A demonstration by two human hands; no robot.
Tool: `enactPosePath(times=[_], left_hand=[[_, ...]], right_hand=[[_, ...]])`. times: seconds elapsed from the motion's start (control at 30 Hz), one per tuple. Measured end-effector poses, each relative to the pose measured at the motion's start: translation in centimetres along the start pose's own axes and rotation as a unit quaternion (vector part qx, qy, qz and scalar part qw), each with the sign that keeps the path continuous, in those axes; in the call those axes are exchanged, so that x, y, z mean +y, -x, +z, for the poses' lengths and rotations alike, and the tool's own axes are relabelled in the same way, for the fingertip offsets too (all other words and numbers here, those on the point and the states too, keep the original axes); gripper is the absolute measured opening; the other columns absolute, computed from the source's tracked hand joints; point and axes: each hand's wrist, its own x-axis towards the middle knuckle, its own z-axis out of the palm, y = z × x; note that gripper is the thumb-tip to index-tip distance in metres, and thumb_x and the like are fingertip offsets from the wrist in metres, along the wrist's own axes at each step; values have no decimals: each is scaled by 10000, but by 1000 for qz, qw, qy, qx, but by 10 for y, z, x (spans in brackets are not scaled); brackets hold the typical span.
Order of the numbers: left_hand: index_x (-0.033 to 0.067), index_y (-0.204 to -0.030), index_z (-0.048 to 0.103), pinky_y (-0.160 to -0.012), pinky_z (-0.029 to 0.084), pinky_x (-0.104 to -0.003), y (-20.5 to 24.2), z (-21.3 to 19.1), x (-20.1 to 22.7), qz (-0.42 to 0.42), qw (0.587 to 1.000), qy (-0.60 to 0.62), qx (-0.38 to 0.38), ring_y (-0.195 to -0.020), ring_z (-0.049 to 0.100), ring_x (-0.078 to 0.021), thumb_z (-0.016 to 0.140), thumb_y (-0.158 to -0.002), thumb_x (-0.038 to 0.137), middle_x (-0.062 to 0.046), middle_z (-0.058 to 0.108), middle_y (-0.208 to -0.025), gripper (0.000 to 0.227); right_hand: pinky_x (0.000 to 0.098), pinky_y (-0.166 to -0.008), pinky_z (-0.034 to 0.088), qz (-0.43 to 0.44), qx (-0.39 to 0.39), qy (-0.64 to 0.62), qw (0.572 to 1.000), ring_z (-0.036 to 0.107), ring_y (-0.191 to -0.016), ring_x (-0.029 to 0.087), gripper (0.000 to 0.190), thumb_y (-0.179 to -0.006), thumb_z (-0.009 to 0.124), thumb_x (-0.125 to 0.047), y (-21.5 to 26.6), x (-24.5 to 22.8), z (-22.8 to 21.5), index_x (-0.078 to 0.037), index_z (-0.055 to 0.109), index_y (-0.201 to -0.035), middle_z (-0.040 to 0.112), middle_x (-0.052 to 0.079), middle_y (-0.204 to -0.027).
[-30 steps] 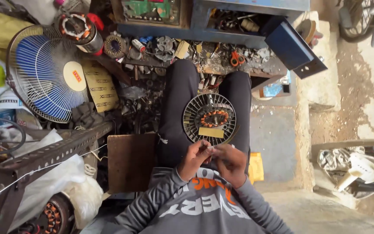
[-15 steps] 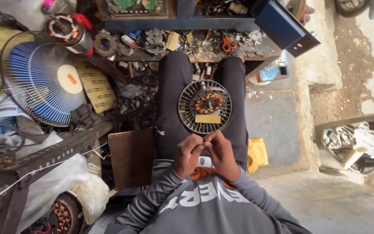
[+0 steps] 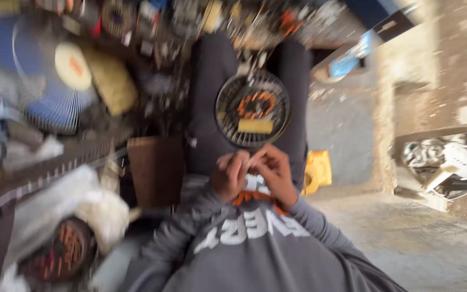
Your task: Insulating the stator of a ceiling fan motor by inserting yellow insulation strips into the slots.
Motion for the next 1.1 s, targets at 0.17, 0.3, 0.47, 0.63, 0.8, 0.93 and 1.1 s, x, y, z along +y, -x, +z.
enactPosePath(times=[0.17, 0.3, 0.47, 0.63, 0.8, 0.93, 1.1], left_hand=[[15, -958, 586, -602, 492, -461, -2, 8, -14, -31, 996, 86, -23, -705, 651, -351, 543, -1089, 186, -147, 637, -791, 219], [-38, -897, 583, -565, 442, -421, 4, 25, -35, -61, 986, 156, -25, -626, 602, -309, 619, -1042, 175, -147, 573, -736, 260], [-53, -876, 563, -648, 473, -341, -22, 14, -45, -128, 979, 156, -9, -703, 601, -241, 682, -1018, 143, -141, 603, -934, 270], [-89, -908, 618, -644, 490, -285, -23, 8, -66, -232, 956, 171, -54, -683, 594, -168, 696, -969, 88, -135, 609, -1140, 203], [-121, -1134, 560, -832, 533, -299, -8, 23, -86, -159, 962, 217, -38, -936, 608, -177, 612, -1072, 80, -145, 491, -1441, 217], [-95, -1046, 598, -862, 547, -321, -15, 17, -78, -179, 963, 194, -60, -1048, 595, -219, 618, -1057, 106, -160, 493, -1468, 203], [-70, -940, 648, -1051, 526, -400, -26, 0, -65, -159, 962, 196, -106, -1324, 539, -334, 651, -1012, 133, -197, 460, -1512, 216]], right_hand=[[207, -611, 459, 53, 34, -49, 997, 560, -688, 33, 89, -976, 642, -9, 5, 16, -8, -42, 578, -925, 631, -4, -803], [209, -642, 439, 86, 50, -94, 991, 549, -700, 43, 141, -1040, 708, -7, 3, 26, -21, -19, 601, -948, 622, 26, -732], [363, -918, 515, -91, 61, 328, 938, 630, -1062, 231, 224, -916, 782, -22, -60, -16, -28, -10, 678, -1114, 671, 102, -1127], [476, -964, 467, -170, 16, 570, 804, 585, -1156, 368, 383, -829, 844, -58, -77, -5, -37, -41, 695, -1181, 658, 131, -1196], [447, -894, 508, -153, -34, 558, 815, 609, -1043, 348, 344, -875, 839, -25, -82, -7, -46, -36, 700, -1190, 660, 103, -1154], [417, -800, 531, -89, -23, 486, 869, 668, -944, 329, 308, -907, 793, 24, -79, 2, -57, -34, 709, -1198, 653, 106, -1099], [354, -851, 610, -20, -26, 313, 949, 732, -970, 276, 123, -989, 662, 17, -70, -1, -61, -38, 651, -1098, 615, 102, -1114]])
